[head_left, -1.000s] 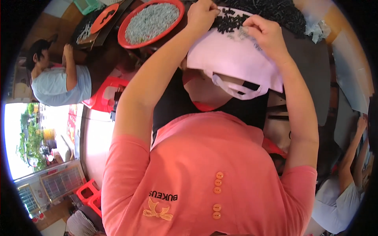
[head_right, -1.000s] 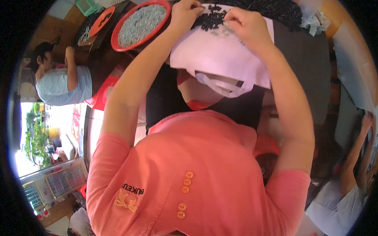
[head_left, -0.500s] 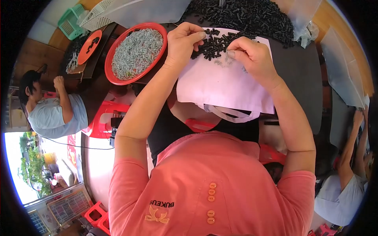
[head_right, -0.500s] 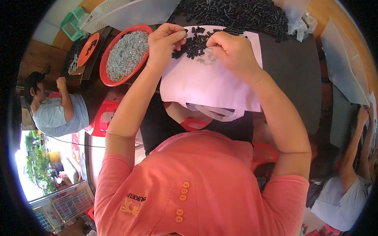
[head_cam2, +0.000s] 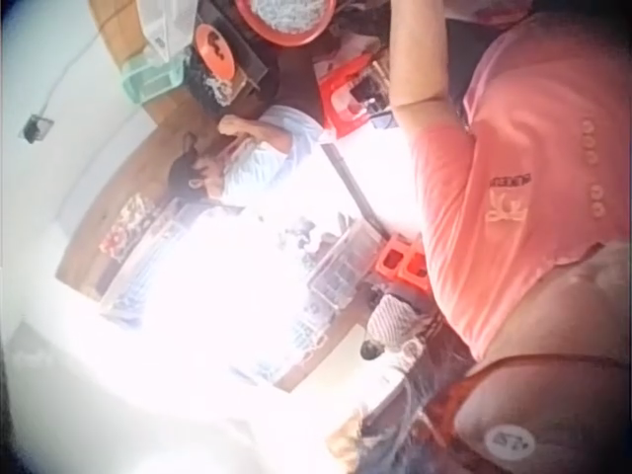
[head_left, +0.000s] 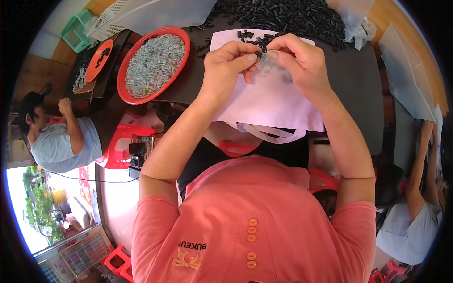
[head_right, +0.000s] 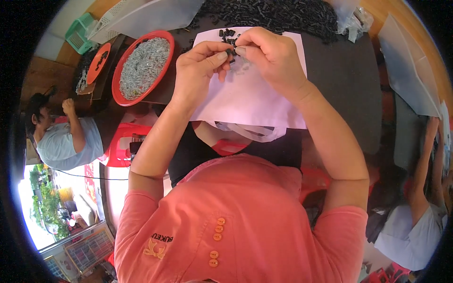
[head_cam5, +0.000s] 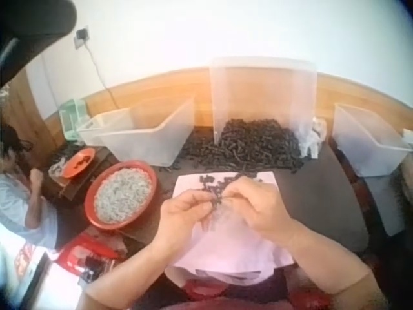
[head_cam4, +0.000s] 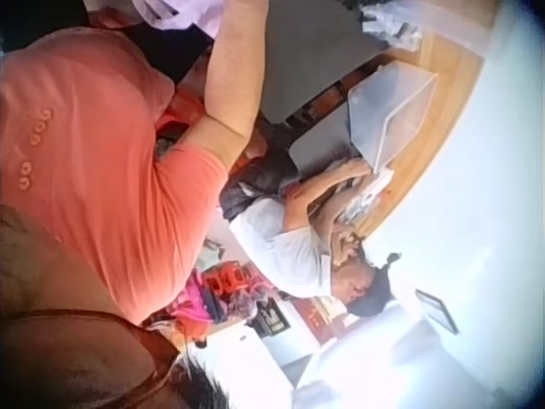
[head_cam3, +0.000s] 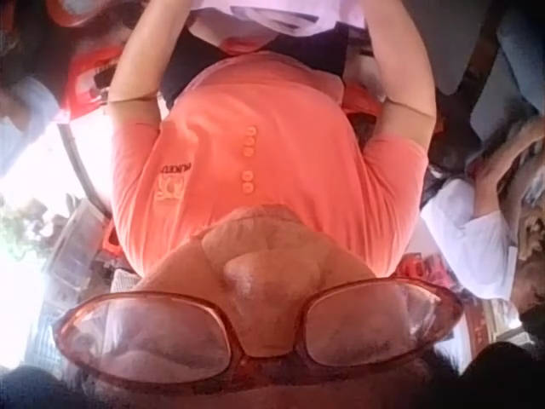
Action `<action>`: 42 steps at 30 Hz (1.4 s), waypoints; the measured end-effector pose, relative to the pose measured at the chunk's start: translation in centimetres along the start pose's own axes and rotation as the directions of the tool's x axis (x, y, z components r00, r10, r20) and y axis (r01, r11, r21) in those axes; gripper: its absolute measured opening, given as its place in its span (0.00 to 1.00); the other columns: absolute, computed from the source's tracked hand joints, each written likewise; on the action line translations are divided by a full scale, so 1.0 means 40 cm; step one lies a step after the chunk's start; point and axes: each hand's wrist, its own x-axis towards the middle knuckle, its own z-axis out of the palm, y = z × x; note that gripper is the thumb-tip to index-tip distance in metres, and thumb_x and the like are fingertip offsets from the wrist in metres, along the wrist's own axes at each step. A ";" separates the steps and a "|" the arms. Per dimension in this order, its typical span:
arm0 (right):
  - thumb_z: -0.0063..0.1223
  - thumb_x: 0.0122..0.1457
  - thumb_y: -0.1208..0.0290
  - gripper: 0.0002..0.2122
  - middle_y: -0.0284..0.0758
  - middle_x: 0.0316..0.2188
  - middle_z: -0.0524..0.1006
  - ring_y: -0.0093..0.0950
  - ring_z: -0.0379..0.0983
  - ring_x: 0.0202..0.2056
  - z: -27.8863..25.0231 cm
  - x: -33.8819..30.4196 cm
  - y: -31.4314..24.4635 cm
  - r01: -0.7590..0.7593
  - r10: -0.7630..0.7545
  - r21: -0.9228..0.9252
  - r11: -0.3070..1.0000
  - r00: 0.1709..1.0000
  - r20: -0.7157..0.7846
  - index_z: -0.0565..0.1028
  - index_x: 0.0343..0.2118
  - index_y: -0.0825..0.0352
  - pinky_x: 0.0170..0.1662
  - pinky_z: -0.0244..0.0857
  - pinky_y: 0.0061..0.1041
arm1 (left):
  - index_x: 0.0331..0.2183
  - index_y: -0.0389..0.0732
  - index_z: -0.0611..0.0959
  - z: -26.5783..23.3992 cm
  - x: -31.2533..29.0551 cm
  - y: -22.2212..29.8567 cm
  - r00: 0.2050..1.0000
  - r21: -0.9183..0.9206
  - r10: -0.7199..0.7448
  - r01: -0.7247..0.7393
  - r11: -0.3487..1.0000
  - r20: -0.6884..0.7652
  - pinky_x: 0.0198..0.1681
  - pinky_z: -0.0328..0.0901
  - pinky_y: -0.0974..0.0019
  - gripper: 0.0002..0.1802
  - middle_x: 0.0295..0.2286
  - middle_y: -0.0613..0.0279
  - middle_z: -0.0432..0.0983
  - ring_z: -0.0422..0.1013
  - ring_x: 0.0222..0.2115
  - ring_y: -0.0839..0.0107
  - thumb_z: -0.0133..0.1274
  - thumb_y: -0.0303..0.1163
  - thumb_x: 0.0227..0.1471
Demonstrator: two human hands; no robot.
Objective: The person assembles small black plastic components by hand, inserting white pins into them.
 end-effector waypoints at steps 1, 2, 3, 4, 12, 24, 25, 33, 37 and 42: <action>0.52 0.53 0.83 0.05 0.36 0.25 0.78 0.25 0.75 0.26 0.004 -0.002 0.002 -0.003 0.003 -0.003 1.000 1.000 0.003 0.75 0.32 0.69 0.29 0.67 0.21 | 0.37 0.30 0.81 0.005 -0.004 0.003 1.000 -0.002 -0.028 0.028 1.000 0.003 0.23 0.64 0.74 0.08 0.25 0.60 0.77 0.71 0.21 0.75 0.53 0.21 0.53; 0.52 0.53 0.83 0.05 0.35 0.25 0.78 0.26 0.75 0.25 0.009 -0.003 0.005 0.027 -0.028 -0.043 0.999 1.000 -0.015 0.75 0.32 0.68 0.29 0.67 0.22 | 0.36 0.30 0.81 0.010 -0.006 0.007 0.998 -0.005 -0.055 0.055 0.998 0.006 0.22 0.63 0.74 0.08 0.25 0.59 0.77 0.71 0.20 0.75 0.53 0.21 0.53; 0.52 0.53 0.83 0.05 0.35 0.25 0.77 0.27 0.75 0.25 0.012 -0.004 0.007 0.056 -0.059 -0.084 0.995 0.998 -0.030 0.75 0.32 0.68 0.29 0.67 0.23 | 0.36 0.30 0.81 0.014 -0.010 0.012 0.998 -0.010 -0.057 0.057 0.998 0.005 0.22 0.63 0.74 0.08 0.25 0.59 0.77 0.71 0.20 0.75 0.53 0.21 0.53; 0.52 0.53 0.83 0.05 0.35 0.25 0.77 0.27 0.75 0.25 0.012 -0.004 0.005 0.054 -0.056 -0.085 0.995 0.998 -0.025 0.75 0.32 0.68 0.29 0.67 0.23 | 0.37 0.30 0.80 0.019 -0.014 0.017 0.995 -0.032 -0.093 0.094 0.995 0.027 0.20 0.62 0.74 0.08 0.25 0.59 0.77 0.71 0.20 0.75 0.53 0.21 0.53; 0.52 0.51 0.83 0.06 0.36 0.25 0.76 0.31 0.75 0.26 0.021 -0.005 0.010 0.109 -0.109 -0.142 0.984 0.994 0.008 0.74 0.32 0.67 0.29 0.68 0.25 | 0.37 0.29 0.79 0.012 -0.017 0.003 0.984 -0.265 -0.173 0.176 0.948 0.034 0.16 0.60 0.74 0.08 0.24 0.57 0.76 0.70 0.19 0.75 0.54 0.20 0.53; 0.54 0.54 0.80 0.04 0.36 0.25 0.77 0.30 0.76 0.26 0.026 -0.012 0.006 0.024 -0.019 -0.078 0.997 0.997 0.069 0.73 0.33 0.68 0.30 0.68 0.25 | 0.40 0.28 0.79 0.028 -0.035 -0.021 0.983 -0.445 -0.176 0.136 0.885 -0.050 0.21 0.61 0.73 0.10 0.26 0.53 0.77 0.71 0.21 0.72 0.53 0.21 0.54; 0.54 0.54 0.80 0.04 0.36 0.25 0.77 0.30 0.76 0.26 0.025 -0.011 0.001 0.024 -0.019 -0.077 0.997 0.997 0.069 0.73 0.33 0.68 0.30 0.68 0.25 | 0.39 0.27 0.79 0.029 -0.037 -0.021 0.989 -0.368 -0.117 0.077 0.927 -0.090 0.21 0.62 0.72 0.10 0.26 0.53 0.77 0.71 0.21 0.71 0.53 0.20 0.53; 0.56 0.55 0.78 0.03 0.35 0.24 0.76 0.25 0.73 0.24 0.014 -0.004 -0.008 -0.060 0.061 -0.019 0.998 0.992 0.107 0.73 0.31 0.68 0.29 0.66 0.22 | 0.33 0.32 0.83 0.012 -0.043 -0.031 0.990 0.055 0.097 -0.091 0.994 -0.106 0.20 0.64 0.74 0.07 0.22 0.65 0.74 0.68 0.17 0.78 0.59 0.19 0.47; 0.56 0.55 0.78 0.03 0.35 0.22 0.76 0.26 0.72 0.23 0.020 -0.003 -0.011 -0.096 0.095 -0.002 0.995 0.983 0.157 0.73 0.31 0.68 0.27 0.64 0.23 | 0.33 0.33 0.84 0.007 -0.042 -0.040 0.984 0.274 0.160 -0.132 0.953 -0.083 0.23 0.61 0.75 0.08 0.25 0.68 0.74 0.66 0.20 0.81 0.61 0.19 0.46; 0.57 0.54 0.75 0.04 0.36 0.19 0.73 0.29 0.71 0.21 0.025 -0.005 -0.002 -0.080 0.089 -0.056 0.995 0.981 0.171 0.73 0.28 0.68 0.26 0.62 0.26 | 0.33 0.34 0.84 0.008 -0.037 -0.043 0.916 0.480 0.401 -0.360 0.800 0.020 0.26 0.61 0.77 0.08 0.24 0.70 0.71 0.66 0.23 0.82 0.62 0.19 0.45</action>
